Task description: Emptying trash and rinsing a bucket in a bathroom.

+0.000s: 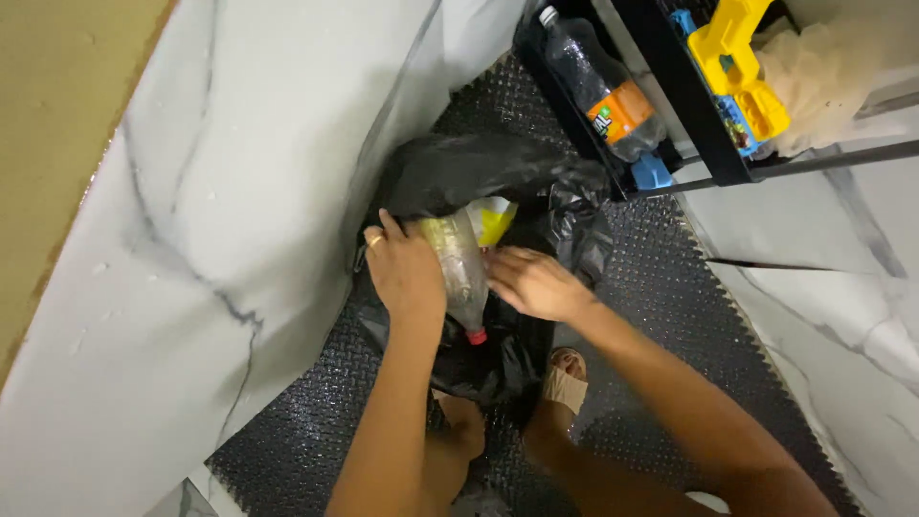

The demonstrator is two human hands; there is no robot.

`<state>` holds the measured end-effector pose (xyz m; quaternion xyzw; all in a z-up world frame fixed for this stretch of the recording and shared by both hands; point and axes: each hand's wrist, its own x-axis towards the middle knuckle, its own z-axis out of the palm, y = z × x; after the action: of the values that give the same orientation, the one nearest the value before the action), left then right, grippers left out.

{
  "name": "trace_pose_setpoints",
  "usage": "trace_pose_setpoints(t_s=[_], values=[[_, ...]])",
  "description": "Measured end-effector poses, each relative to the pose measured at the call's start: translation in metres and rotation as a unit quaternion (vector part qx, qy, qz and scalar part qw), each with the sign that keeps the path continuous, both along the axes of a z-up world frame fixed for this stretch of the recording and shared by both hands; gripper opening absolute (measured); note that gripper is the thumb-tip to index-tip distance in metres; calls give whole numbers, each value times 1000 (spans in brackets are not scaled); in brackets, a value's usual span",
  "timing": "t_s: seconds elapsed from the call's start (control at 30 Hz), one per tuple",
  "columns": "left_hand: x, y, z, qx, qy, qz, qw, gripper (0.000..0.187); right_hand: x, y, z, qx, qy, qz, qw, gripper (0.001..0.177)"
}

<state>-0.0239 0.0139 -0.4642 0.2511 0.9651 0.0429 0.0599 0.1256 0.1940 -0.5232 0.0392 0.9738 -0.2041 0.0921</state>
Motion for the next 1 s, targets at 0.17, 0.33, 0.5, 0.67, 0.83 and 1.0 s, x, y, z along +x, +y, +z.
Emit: trace_pose_setpoints(t_s=[0.17,0.33,0.5,0.67,0.83,1.0], values=[[-12,3,40,4,87,25,996,61,40,63,-73,61,-277,-69,957,40],[-17,15,81,10,-60,57,996,88,-10,72,123,-416,-145,74,895,47],[-11,12,47,58,-37,-5,998,72,-30,182,-4,-459,194,-270,824,15],[-7,26,44,6,-37,-50,998,70,-63,243,-168,-10,240,-417,877,18],[-6,44,50,-41,-33,-70,996,87,-70,243,-183,186,-214,-506,815,133],[-5,51,57,4,-68,-48,997,89,-55,240,-173,210,-153,-496,829,143]])
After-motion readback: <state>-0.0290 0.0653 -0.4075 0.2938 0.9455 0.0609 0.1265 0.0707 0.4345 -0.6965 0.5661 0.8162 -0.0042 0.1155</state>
